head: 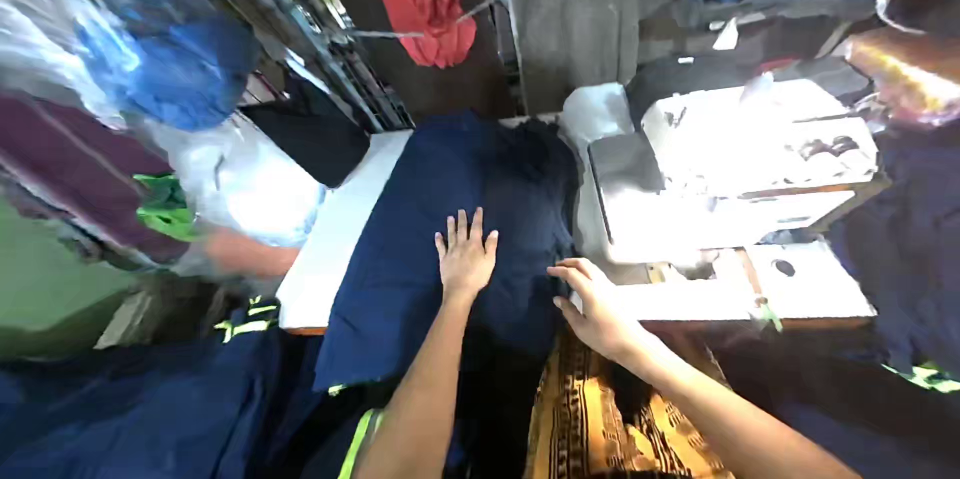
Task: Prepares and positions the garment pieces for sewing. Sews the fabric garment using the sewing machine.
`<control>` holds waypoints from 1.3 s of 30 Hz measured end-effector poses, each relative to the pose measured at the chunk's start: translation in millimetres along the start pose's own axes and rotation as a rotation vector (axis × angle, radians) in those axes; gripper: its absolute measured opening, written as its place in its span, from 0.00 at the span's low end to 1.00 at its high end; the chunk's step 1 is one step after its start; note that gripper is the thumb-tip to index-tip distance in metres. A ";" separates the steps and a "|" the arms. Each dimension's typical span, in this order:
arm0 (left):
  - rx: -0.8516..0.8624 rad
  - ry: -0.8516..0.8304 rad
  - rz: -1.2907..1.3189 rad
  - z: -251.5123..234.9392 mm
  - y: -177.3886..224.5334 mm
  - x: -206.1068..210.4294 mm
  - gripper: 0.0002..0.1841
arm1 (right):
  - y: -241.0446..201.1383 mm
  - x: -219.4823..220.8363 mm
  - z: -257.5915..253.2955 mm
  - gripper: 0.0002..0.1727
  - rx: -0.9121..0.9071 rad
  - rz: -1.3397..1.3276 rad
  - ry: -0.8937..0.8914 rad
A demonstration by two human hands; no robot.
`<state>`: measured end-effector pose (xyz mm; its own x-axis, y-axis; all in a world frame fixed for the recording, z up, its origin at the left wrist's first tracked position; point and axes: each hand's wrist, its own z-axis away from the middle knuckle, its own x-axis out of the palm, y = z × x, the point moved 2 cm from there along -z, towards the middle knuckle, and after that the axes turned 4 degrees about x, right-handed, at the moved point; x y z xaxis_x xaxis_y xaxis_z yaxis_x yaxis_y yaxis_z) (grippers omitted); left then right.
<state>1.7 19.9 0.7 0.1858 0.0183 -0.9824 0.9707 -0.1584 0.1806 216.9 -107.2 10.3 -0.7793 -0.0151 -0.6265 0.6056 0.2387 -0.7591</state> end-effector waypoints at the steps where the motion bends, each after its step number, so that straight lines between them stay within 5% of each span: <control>1: -0.006 -0.035 0.018 3.8 -1.3 0.0 0.34 | 13.6 12.3 19.4 0.20 -0.043 -0.003 0.042; 7: -0.029 -0.164 0.137 45.2 73.6 -21.4 0.53 | 32.1 7.2 16.7 0.18 -0.262 -0.042 0.374; 10: -0.061 -0.280 0.059 46.3 94.7 -27.8 0.48 | 31.1 3.5 -14.2 0.19 -0.183 -0.074 0.315; 15: 0.041 -0.404 0.179 39.3 70.9 -47.3 0.42 | 36.0 10.2 -43.8 0.30 0.119 -0.106 -0.014; 23: -0.062 -0.247 0.518 47.4 52.5 -36.9 0.26 | 31.0 15.3 -38.0 0.37 -0.161 -0.034 0.115; 30: -0.071 -0.194 0.231 49.5 79.7 -28.9 0.37 | 41.6 14.0 -46.3 0.18 -0.233 0.016 0.115; 35: -0.136 -0.201 0.182 50.7 67.4 -41.2 0.37 | 28.3 -5.8 -35.1 0.16 -0.230 0.166 -0.122; 39: -0.098 -0.170 0.095 52.0 69.3 -55.2 0.31 | 38.2 0.8 -4.9 0.10 -0.393 0.207 0.072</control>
<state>50.8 -43.4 65.0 0.2573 -0.1599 -0.9530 0.9617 -0.0544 0.2687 238.6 -93.3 -18.3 -0.6659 0.1360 -0.7335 0.6536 0.5803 -0.4858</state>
